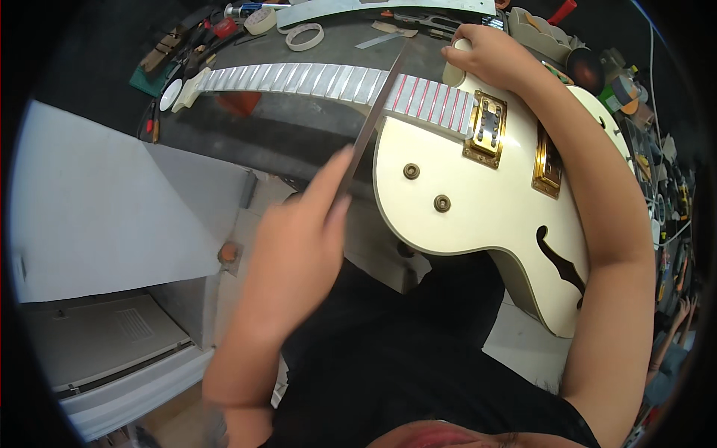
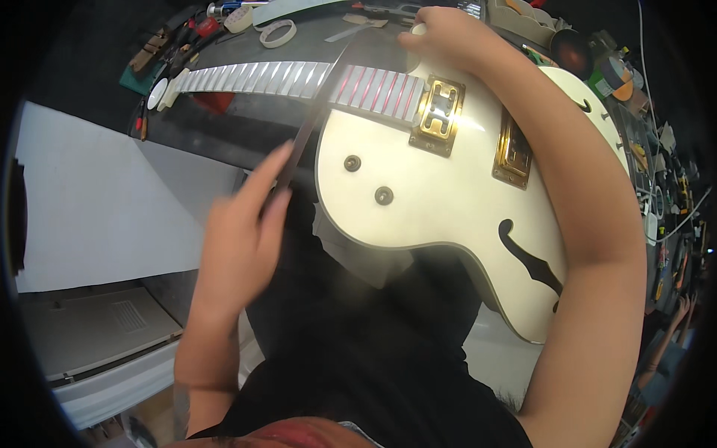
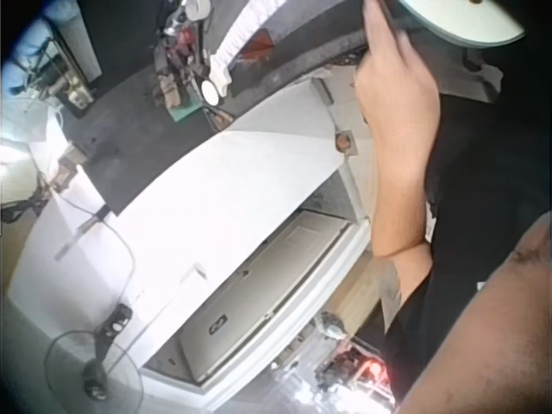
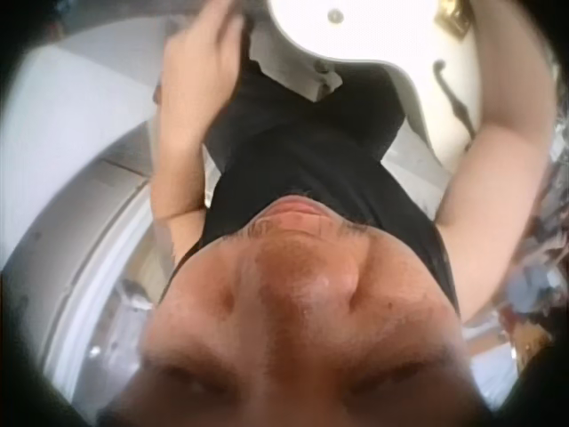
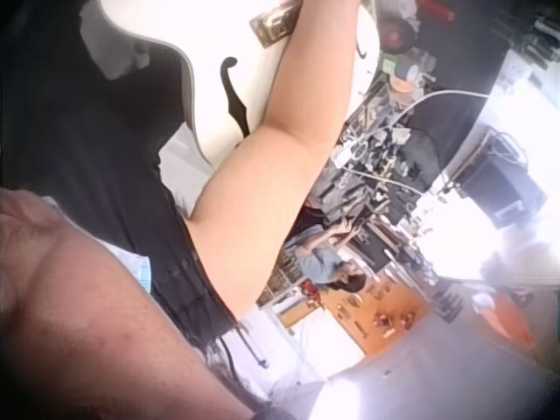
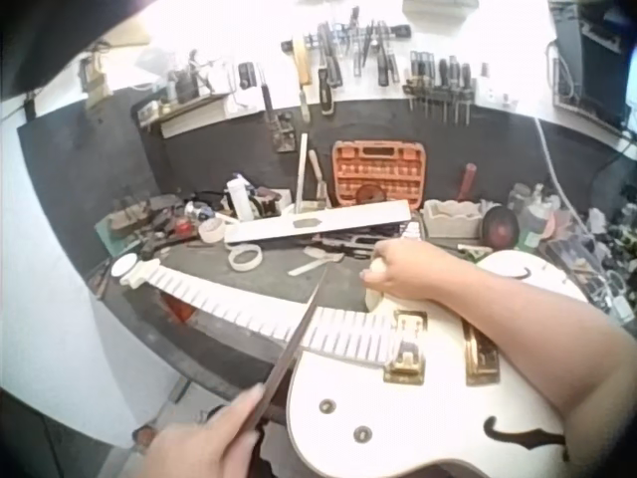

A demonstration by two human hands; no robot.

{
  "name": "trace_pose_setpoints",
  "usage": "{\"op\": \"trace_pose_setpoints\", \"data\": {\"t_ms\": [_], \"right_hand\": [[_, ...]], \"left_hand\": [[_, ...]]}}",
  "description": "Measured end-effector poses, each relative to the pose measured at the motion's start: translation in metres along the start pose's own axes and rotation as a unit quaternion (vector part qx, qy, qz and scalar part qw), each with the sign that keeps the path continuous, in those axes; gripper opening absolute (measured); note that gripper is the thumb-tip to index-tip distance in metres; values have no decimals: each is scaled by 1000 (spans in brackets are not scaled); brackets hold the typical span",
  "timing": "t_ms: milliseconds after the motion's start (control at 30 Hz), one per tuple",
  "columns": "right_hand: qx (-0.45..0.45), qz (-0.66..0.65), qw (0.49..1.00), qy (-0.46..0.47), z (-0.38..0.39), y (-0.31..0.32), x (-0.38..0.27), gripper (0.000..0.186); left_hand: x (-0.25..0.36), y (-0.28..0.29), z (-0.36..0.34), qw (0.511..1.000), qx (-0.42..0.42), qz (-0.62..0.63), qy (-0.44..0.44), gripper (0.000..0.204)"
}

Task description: The person uses a metal file to smooth the edges of the frets on a white electric guitar's fretboard. The guitar is held in the lap while the person files the frets one by one, moving from the lower frets toward the headstock. The person occasionally pauses to inspect the frets and reposition the guitar.

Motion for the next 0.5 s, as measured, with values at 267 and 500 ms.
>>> {"op": "trace_pose_setpoints", "data": {"t_ms": [267, 500], "right_hand": [[9, -4, 1000, -3, -4, 0, -1, 53], [5, -2, 1000, 25, -6, -3, -5, 52]], "left_hand": [[4, 7, -21, 997, 22, -49, -53, 49], [8, 3, -34, 1000, -4, 6, 11, 46]]}}
Point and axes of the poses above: each hand's wrist, its own z-axis away from the middle knuckle, its own y-axis out of the back of the hand, x = y × z, the point moved 8 cm from there along -z, towards the middle knuckle
